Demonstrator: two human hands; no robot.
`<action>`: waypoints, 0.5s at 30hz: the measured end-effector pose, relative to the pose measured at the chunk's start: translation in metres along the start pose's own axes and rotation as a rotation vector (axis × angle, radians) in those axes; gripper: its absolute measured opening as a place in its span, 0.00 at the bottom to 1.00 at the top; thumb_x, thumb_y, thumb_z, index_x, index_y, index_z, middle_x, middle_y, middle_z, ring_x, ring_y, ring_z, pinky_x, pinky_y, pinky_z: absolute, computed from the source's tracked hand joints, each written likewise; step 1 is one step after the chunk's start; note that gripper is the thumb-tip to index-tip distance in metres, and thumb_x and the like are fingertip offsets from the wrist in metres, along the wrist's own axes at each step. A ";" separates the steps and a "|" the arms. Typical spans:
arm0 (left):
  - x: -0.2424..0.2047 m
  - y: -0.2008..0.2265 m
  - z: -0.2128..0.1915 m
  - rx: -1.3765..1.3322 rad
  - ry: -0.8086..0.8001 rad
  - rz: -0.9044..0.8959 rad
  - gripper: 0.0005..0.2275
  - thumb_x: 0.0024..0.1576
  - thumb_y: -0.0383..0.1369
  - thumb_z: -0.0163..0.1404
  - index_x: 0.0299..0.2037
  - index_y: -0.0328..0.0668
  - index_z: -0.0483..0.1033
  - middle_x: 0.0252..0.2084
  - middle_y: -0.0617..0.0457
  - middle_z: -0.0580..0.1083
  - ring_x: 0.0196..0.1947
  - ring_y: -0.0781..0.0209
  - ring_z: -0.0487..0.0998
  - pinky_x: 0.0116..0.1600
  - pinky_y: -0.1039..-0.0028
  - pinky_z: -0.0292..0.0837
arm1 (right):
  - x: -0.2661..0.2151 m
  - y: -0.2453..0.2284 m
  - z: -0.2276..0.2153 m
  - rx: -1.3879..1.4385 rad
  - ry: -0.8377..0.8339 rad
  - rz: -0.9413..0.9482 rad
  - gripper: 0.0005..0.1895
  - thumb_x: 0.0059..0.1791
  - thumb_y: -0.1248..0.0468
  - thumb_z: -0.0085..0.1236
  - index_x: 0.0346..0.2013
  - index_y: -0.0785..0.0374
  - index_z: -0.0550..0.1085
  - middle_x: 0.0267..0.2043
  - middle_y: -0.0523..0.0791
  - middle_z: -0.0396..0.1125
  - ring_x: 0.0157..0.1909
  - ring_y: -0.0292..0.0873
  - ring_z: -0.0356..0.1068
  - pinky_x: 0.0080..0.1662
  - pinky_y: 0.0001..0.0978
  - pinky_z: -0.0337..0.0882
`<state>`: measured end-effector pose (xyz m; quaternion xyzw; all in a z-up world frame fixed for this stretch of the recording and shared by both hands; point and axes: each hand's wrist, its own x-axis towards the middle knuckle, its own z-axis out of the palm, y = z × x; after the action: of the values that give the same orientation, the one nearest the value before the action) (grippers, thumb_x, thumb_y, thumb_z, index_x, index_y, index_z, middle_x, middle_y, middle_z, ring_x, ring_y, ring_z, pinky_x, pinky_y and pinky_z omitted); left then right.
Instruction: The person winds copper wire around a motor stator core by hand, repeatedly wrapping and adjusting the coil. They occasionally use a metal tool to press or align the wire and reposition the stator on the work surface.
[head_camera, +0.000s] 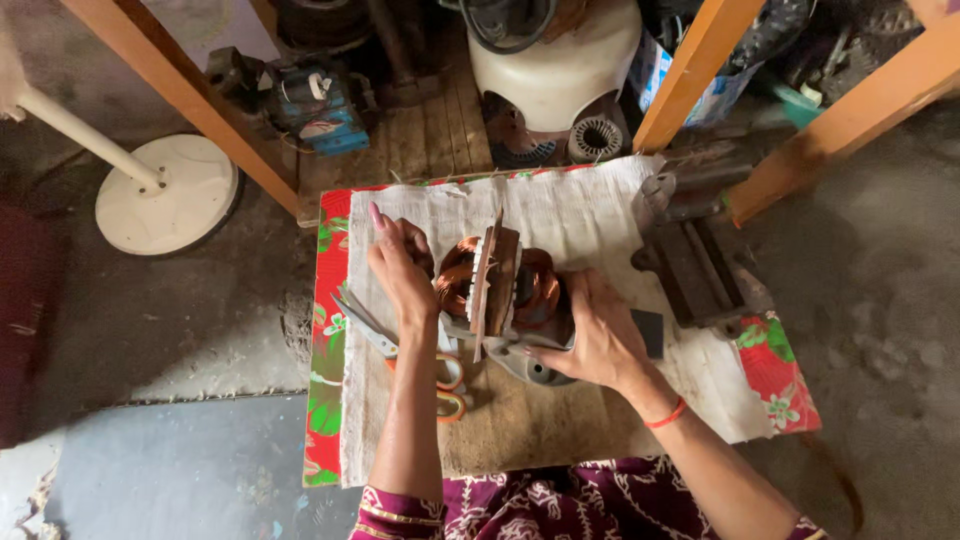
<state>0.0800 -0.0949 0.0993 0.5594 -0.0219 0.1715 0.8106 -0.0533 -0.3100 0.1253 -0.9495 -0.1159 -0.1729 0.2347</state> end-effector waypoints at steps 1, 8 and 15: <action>0.002 -0.002 0.002 -0.001 -0.002 0.005 0.27 0.67 0.55 0.37 0.21 0.43 0.62 0.18 0.62 0.58 0.17 0.73 0.53 0.23 0.77 0.42 | 0.004 0.000 -0.003 0.005 0.010 -0.009 0.50 0.32 0.42 0.76 0.54 0.74 0.67 0.48 0.58 0.65 0.49 0.61 0.69 0.51 0.50 0.68; 0.003 -0.001 -0.008 0.008 -0.094 -0.026 0.24 0.67 0.50 0.42 0.24 0.41 0.66 0.19 0.62 0.61 0.17 0.73 0.55 0.23 0.76 0.45 | -0.001 0.002 -0.006 0.008 -0.025 0.005 0.49 0.31 0.44 0.76 0.55 0.73 0.67 0.49 0.59 0.65 0.50 0.61 0.68 0.53 0.49 0.68; 0.033 0.021 0.004 0.092 -0.234 -0.330 0.25 0.65 0.50 0.44 0.22 0.37 0.69 0.13 0.60 0.58 0.12 0.72 0.52 0.18 0.75 0.42 | -0.007 0.007 -0.008 0.129 0.041 -0.088 0.57 0.32 0.37 0.75 0.60 0.74 0.64 0.53 0.60 0.67 0.53 0.62 0.70 0.55 0.49 0.68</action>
<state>0.1053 -0.0832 0.1267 0.6081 -0.0160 -0.0287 0.7932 -0.0597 -0.3210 0.1258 -0.9227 -0.1636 -0.1945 0.2898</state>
